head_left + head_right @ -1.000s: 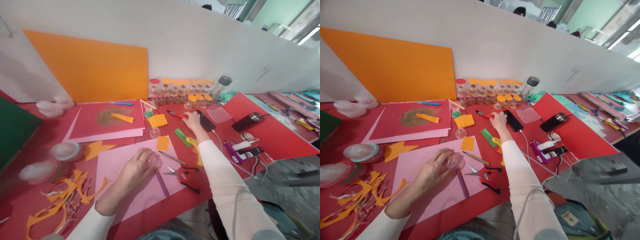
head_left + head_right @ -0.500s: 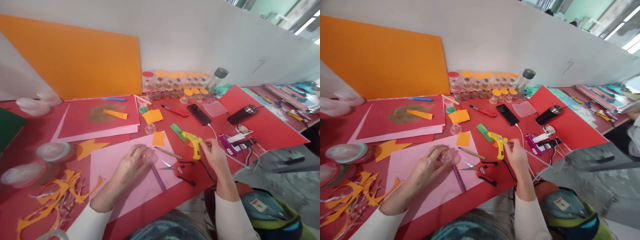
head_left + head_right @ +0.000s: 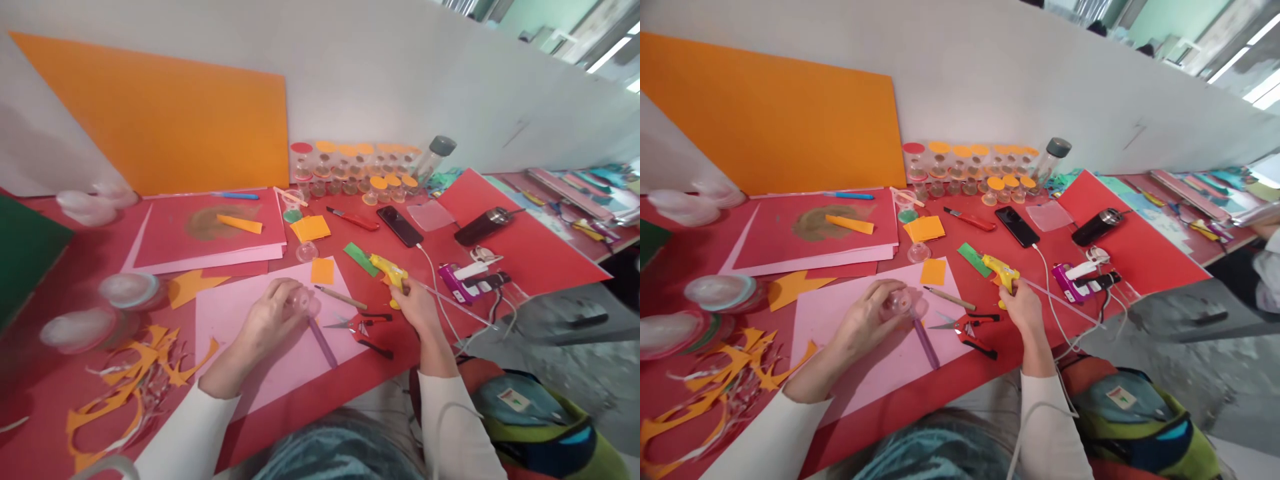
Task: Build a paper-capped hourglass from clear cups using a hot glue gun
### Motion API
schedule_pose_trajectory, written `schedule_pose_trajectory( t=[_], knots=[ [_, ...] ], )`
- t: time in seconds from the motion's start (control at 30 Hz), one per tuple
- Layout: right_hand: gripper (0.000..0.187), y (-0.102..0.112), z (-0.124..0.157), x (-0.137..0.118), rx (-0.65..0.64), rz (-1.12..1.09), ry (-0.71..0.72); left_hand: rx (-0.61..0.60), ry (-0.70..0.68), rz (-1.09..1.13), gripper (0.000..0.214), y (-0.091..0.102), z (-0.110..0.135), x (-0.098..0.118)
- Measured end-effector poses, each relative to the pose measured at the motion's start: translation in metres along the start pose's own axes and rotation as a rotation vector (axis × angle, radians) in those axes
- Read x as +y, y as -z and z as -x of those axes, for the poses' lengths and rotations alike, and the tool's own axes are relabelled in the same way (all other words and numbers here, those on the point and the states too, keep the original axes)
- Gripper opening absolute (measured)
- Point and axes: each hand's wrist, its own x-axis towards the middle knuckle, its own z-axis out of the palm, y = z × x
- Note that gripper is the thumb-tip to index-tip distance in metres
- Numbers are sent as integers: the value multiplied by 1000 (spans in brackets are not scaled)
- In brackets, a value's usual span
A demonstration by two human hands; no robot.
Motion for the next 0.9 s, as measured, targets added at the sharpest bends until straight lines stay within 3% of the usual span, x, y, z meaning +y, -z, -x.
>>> schedule_pose_trajectory(
  t=[0.23, 0.37, 0.43, 0.53, 0.63, 0.73, 0.9],
  knots=[
    [43, -1, 19, 4, 165, -256, 34, 115, 205, 259, 30, 10, -3, 9],
    [48, 0, 39, -5, 541, -372, 155, 145, 339, 591, 35, 12, -2, 15],
    [42, 1, 46, -11, 621, -423, 226, 153, 354, 759, 34, 12, -1, 20],
    [33, 1, 51, -18, 372, -593, 235, 158, 342, 914, 35, 12, 1, 24],
    [31, 0, 52, -28, 132, -745, 221, 99, 347, 923, 40, 15, 2, 21],
    [27, 2, 52, -45, 41, -799, 296, 82, 327, 835, 41, 20, 2, 16],
    [24, 9, 43, -85, -146, -672, 556, 206, 317, 720, 41, 27, 2, 13]
  ],
)
